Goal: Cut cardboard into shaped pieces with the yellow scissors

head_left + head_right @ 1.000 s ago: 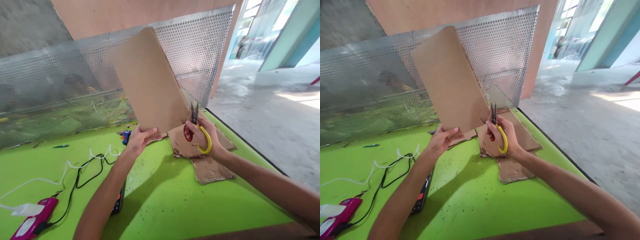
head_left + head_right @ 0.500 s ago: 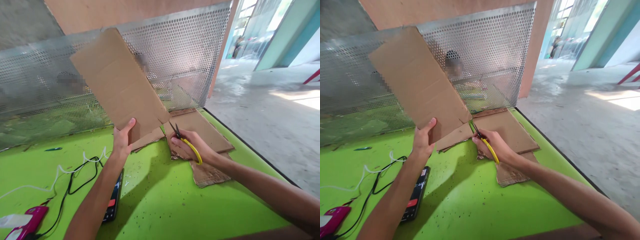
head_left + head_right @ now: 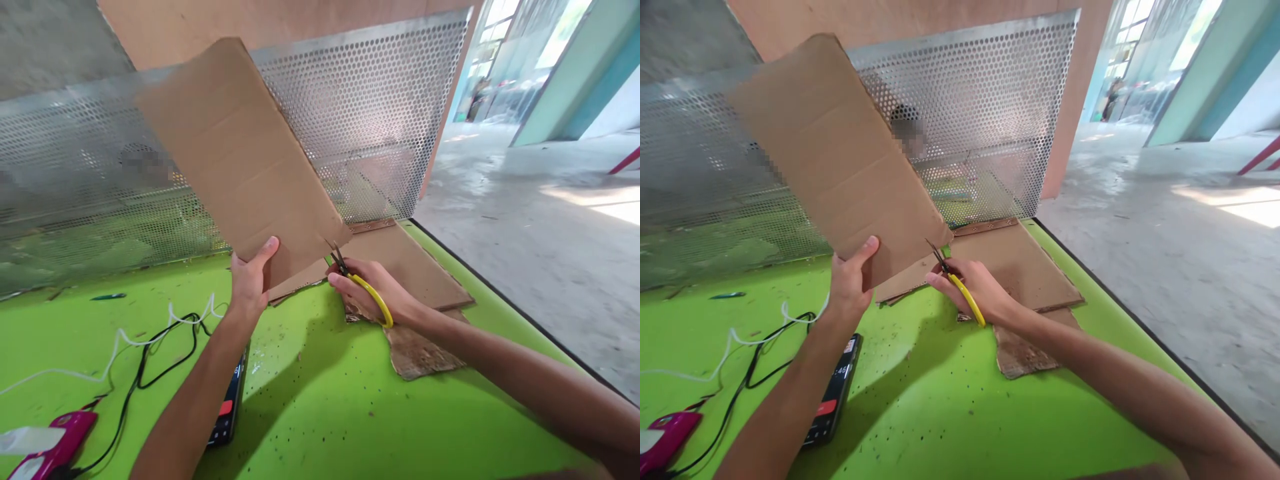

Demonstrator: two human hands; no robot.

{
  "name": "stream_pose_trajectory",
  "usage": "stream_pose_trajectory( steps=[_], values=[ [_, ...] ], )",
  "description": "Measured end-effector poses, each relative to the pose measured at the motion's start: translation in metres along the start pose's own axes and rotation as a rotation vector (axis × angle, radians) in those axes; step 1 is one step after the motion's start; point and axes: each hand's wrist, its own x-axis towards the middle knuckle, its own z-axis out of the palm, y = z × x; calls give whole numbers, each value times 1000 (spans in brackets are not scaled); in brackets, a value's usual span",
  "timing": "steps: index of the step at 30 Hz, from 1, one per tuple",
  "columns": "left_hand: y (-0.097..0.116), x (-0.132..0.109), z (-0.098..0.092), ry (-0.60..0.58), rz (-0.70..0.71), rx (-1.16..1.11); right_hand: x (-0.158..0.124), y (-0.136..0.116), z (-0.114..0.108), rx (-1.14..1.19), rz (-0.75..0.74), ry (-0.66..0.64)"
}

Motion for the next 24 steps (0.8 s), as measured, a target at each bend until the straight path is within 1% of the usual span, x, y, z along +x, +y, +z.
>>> stream_pose_trajectory(
  steps=[2,4,8,17,24],
  values=[
    [-3,-2,2,-35,21,-5,0,3,1,-4,12,-5],
    [-5,-5,3,-47,34,-1,0,5,2,-23,24,12],
    [-8,-6,4,-42,24,18,3,8,2,-55,26,60],
    [-7,-1,0,-51,49,27,3,12,1,-46,18,78],
    [-10,-3,0,-73,52,47,5,12,1,-50,41,99]
  ],
)
